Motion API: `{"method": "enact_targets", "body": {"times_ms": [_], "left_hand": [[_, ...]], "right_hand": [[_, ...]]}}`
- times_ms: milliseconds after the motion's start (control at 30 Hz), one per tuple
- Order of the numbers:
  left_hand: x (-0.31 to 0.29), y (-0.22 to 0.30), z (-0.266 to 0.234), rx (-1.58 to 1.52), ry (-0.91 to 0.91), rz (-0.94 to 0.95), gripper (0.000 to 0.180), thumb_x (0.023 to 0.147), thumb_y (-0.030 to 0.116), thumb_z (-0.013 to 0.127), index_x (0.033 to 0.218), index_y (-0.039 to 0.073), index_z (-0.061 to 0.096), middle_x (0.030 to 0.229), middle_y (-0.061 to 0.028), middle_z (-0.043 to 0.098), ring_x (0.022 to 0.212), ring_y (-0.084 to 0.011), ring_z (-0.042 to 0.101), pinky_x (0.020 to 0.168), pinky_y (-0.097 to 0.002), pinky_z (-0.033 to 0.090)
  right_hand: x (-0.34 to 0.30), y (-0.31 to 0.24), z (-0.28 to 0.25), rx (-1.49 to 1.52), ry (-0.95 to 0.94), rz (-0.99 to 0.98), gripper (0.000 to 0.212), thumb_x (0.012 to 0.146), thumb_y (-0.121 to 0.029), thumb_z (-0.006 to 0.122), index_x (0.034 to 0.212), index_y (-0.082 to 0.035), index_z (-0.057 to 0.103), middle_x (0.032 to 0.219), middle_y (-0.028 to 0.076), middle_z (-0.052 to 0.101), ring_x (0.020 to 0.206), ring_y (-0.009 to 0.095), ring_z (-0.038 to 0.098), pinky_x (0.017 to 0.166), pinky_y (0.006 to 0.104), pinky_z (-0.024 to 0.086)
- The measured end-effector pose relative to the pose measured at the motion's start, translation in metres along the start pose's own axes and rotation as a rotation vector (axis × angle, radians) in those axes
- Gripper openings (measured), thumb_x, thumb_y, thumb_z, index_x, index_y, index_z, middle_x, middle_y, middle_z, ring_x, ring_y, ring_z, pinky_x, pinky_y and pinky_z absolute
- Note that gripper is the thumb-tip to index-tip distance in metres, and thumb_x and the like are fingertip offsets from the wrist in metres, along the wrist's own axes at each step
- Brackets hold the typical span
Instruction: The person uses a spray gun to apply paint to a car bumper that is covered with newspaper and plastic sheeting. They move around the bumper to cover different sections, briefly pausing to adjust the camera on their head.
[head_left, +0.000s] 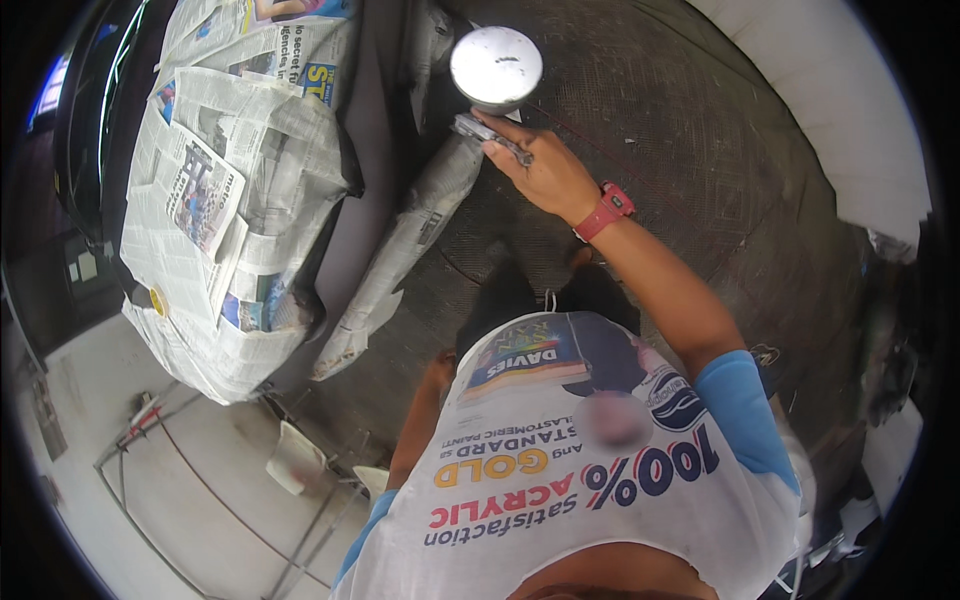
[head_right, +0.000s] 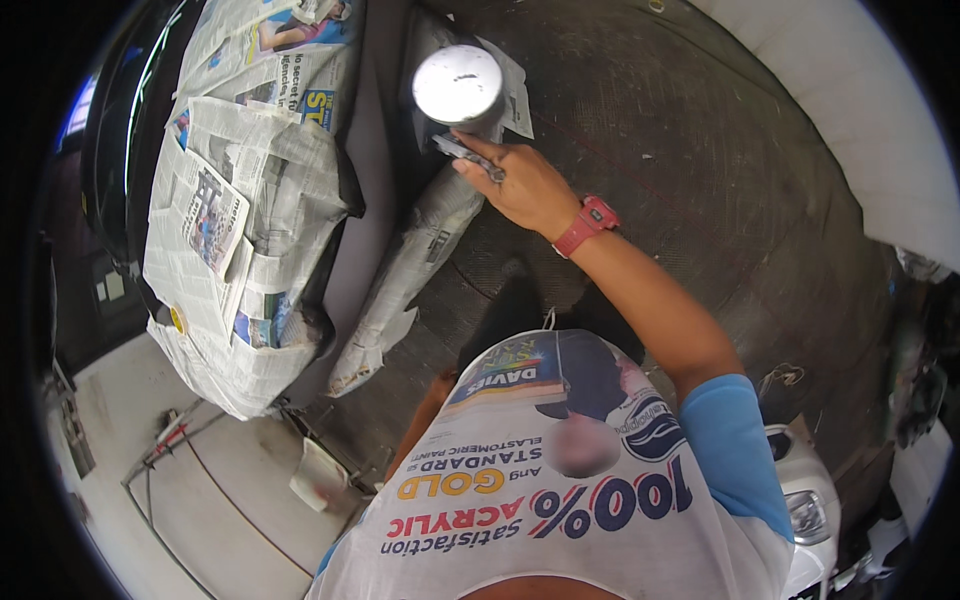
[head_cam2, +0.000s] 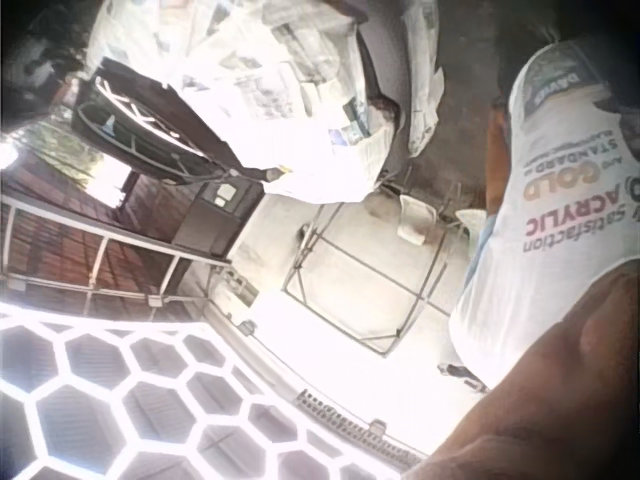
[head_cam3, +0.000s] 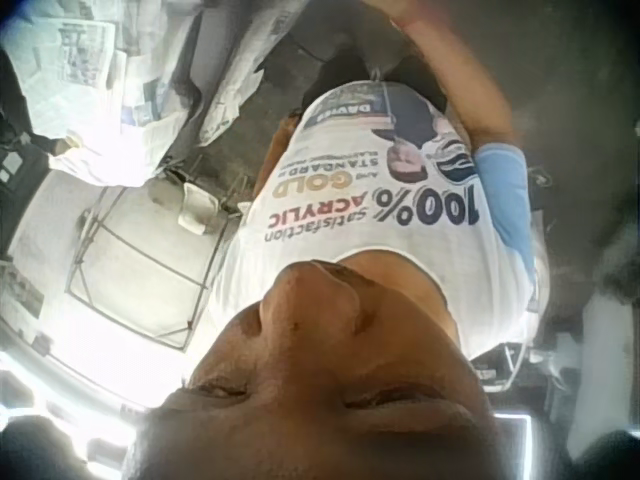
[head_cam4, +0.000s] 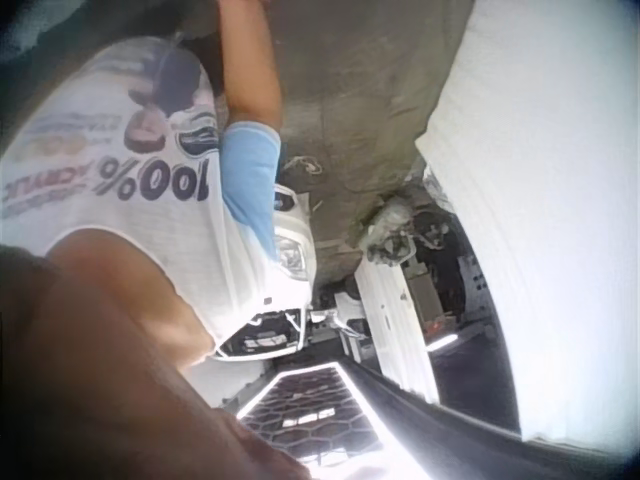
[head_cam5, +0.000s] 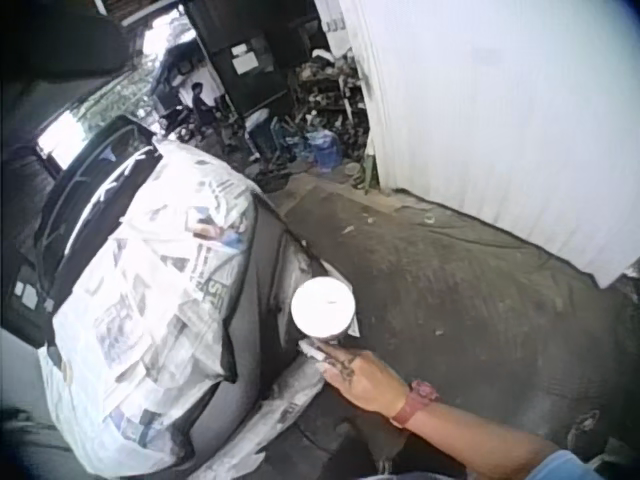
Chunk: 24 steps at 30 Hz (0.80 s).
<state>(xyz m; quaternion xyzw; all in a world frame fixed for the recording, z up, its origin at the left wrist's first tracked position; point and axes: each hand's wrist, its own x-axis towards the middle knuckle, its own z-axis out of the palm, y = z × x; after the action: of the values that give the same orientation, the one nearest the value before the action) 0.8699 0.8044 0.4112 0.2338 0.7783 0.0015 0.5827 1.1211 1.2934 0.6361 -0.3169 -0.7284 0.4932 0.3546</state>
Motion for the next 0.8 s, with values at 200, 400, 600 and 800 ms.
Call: {"method": "enact_targets", "body": {"times_ms": [200, 400, 600, 800], "left_hand": [[-0.014, 0.018, 0.098, -0.288, 0.052, -0.078, 0.047, 0.104, 0.02, 0.057, 0.148, 0.003, 0.059, 0.143, -0.0193, 0.067, 0.13, -0.0307, 0.065, 0.111, -0.0393, 0.05], [0.014, 0.062, 0.14, -0.529, 0.125, -0.071, 0.048, 0.103, 0.019, 0.059, 0.148, 0.003, 0.059, 0.144, -0.0194, 0.067, 0.131, -0.03, 0.065, 0.112, -0.0391, 0.05], [0.042, 0.119, 0.123, -0.596, 0.112, -0.122, 0.05, 0.102, 0.019, 0.062, 0.149, 0.004, 0.058, 0.145, -0.0193, 0.066, 0.132, -0.029, 0.063, 0.113, -0.0389, 0.05], [0.086, 0.156, 0.09, -0.608, 0.029, -0.144, 0.053, 0.103, 0.021, 0.062, 0.153, 0.003, 0.054, 0.15, -0.0177, 0.063, 0.137, -0.032, 0.06, 0.115, -0.0398, 0.048]], "right_hand": [[0.013, -0.01, 0.003, 0.199, -0.453, 0.147, 0.05, 0.112, -0.039, 0.052, 0.154, -0.013, 0.059, 0.085, 0.005, 0.071, 0.075, 0.011, 0.067, 0.079, 0.0301, 0.057], [0.072, 0.003, 0.005, 0.376, -0.422, 0.165, 0.055, 0.111, -0.048, 0.054, 0.147, -0.007, 0.065, 0.076, 0.003, 0.07, 0.066, 0.009, 0.065, 0.067, 0.0283, 0.056], [0.184, 0.01, -0.036, 0.216, -0.269, 0.221, 0.059, 0.113, -0.05, 0.047, 0.144, -0.004, 0.064, 0.084, 0.004, 0.074, 0.065, 0.008, 0.065, 0.051, 0.0251, 0.049], [0.292, 0.036, -0.088, 0.12, -0.094, 0.228, 0.062, 0.112, -0.054, 0.044, 0.14, -0.003, 0.066, 0.089, 0.007, 0.078, 0.072, 0.01, 0.072, 0.049, 0.0269, 0.05]]}}
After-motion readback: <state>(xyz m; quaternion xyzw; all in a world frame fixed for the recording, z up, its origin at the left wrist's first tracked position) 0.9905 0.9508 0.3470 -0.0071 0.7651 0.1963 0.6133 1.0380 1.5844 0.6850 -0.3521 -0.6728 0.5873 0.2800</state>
